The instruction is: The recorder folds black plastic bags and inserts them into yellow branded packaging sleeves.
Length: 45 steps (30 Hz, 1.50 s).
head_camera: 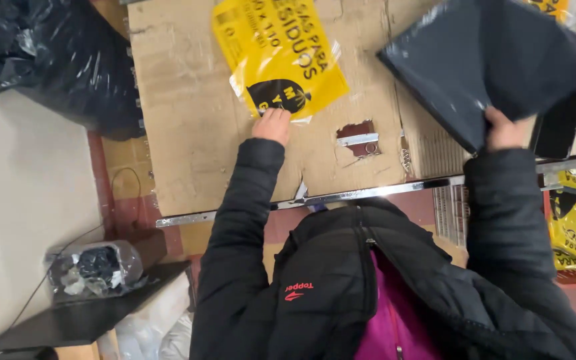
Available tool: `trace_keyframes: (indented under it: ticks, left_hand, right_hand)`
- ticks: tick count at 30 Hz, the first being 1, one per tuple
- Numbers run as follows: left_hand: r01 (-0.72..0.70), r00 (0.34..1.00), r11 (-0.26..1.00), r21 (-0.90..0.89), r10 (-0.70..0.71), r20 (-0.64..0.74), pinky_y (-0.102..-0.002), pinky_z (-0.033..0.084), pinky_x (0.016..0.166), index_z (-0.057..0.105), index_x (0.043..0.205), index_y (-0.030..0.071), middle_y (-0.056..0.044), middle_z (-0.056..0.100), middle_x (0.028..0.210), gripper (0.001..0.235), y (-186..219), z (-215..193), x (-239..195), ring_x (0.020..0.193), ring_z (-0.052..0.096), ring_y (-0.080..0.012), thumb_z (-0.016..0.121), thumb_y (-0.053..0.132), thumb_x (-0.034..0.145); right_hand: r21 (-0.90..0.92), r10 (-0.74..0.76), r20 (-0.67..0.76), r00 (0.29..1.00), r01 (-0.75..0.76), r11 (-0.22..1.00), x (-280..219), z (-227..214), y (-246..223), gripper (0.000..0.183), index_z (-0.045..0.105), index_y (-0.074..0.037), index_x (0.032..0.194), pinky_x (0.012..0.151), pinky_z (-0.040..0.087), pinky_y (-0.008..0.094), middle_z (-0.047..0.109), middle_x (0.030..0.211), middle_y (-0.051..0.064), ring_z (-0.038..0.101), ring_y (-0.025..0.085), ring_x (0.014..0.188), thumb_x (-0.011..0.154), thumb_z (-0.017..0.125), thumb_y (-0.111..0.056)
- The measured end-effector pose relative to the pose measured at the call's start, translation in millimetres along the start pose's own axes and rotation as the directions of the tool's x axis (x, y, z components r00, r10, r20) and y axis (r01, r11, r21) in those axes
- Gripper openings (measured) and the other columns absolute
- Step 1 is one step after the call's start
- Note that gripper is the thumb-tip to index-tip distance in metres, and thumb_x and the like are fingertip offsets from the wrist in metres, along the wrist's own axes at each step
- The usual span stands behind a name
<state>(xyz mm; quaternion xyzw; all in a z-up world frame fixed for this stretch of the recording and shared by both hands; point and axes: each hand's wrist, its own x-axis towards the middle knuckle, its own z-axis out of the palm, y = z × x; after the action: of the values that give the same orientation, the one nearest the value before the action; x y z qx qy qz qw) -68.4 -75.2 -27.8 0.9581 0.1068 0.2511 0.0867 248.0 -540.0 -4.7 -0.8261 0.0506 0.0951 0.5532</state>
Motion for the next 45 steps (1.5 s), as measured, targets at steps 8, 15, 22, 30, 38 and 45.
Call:
trace_keyframes:
  ticks: [8, 15, 22, 30, 38, 45]
  left_hand:
    - [0.076, 0.962, 0.997, -0.034, -0.064, 0.264, -0.042, 0.049, 0.091, 0.072, 0.092, 0.009, -0.011, 0.068, 0.101, 0.012, -18, 54, 19, 0.105, 0.056, -0.0365, 0.068, 0.018, 0.085]
    - [0.308, 0.929, 0.951, 0.043, -0.310, 0.201, -0.045, 0.051, 0.088, 0.072, 0.096, 0.007, -0.011, 0.066, 0.106, 0.024, 26, 5, 41, 0.107, 0.054, -0.0367, 0.070, 0.025, 0.081]
    - [0.474, 0.863, 0.879, 0.053, -0.476, 0.166, -0.053, 0.053, 0.077, 0.072, 0.093, 0.010, -0.008, 0.061, 0.109, 0.024, 39, 4, 32, 0.111, 0.050, -0.0374, 0.072, 0.033, 0.084]
    - [0.433, 0.895, 0.900, -0.037, -0.426, 0.131, -0.050, 0.053, 0.079, 0.071, 0.096, 0.011, -0.007, 0.062, 0.111, 0.018, 29, 9, 18, 0.111, 0.051, -0.0360, 0.070, 0.021, 0.081]
    - [0.374, 0.928, 0.923, -0.094, -0.370, 0.049, -0.044, 0.047, 0.096, 0.063, 0.101, 0.010, -0.010, 0.061, 0.112, 0.022, 13, 31, 1, 0.109, 0.052, -0.0356, 0.074, 0.016, 0.083]
    - [0.552, 0.829, 0.831, 0.070, -0.556, 0.066, -0.053, 0.050, 0.076, 0.058, 0.102, 0.014, -0.009, 0.064, 0.106, 0.030, 19, -9, -10, 0.105, 0.057, -0.0333, 0.073, 0.020, 0.078]
  right_hand:
    - [0.165, 0.014, 0.435, 0.901, -0.094, 0.982, -133, -17, 10, 0.041, 0.065, 0.002, 0.123, 0.092, 0.051, 0.032, 0.069, 0.112, 0.005, 0.064, 0.019, 0.099, 0.083, 0.073, -0.003]
    - [0.128, 0.023, 0.640, 0.768, -0.136, 0.982, -159, 45, 4, 0.040, 0.067, 0.003, 0.124, 0.088, 0.051, 0.032, 0.070, 0.108, 0.005, 0.064, 0.017, 0.096, 0.085, 0.070, -0.001]
    - [0.161, 0.071, 0.651, 0.755, -0.229, 0.960, -132, 37, 12, 0.032, 0.068, 0.000, 0.116, 0.080, 0.053, 0.031, 0.070, 0.101, 0.004, 0.066, 0.016, 0.089, 0.084, 0.068, 0.003]
    - [0.064, 0.144, 0.707, 0.692, -0.266, 0.962, -107, 48, -13, 0.027, 0.070, 0.001, 0.113, 0.080, 0.054, 0.031, 0.072, 0.101, 0.006, 0.067, 0.017, 0.087, 0.086, 0.067, 0.002]
    - [-0.023, 0.156, 0.714, 0.682, -0.200, 0.980, -77, 48, 5, 0.027, 0.071, 0.001, 0.114, 0.078, 0.054, 0.032, 0.072, 0.102, 0.007, 0.068, 0.017, 0.086, 0.087, 0.069, -0.001]
    - [0.170, 0.047, 0.591, 0.805, -0.182, 0.969, -125, 100, -16, 0.039, 0.064, 0.000, 0.124, 0.082, 0.055, 0.035, 0.070, 0.107, 0.007, 0.068, 0.020, 0.091, 0.086, 0.068, -0.001]
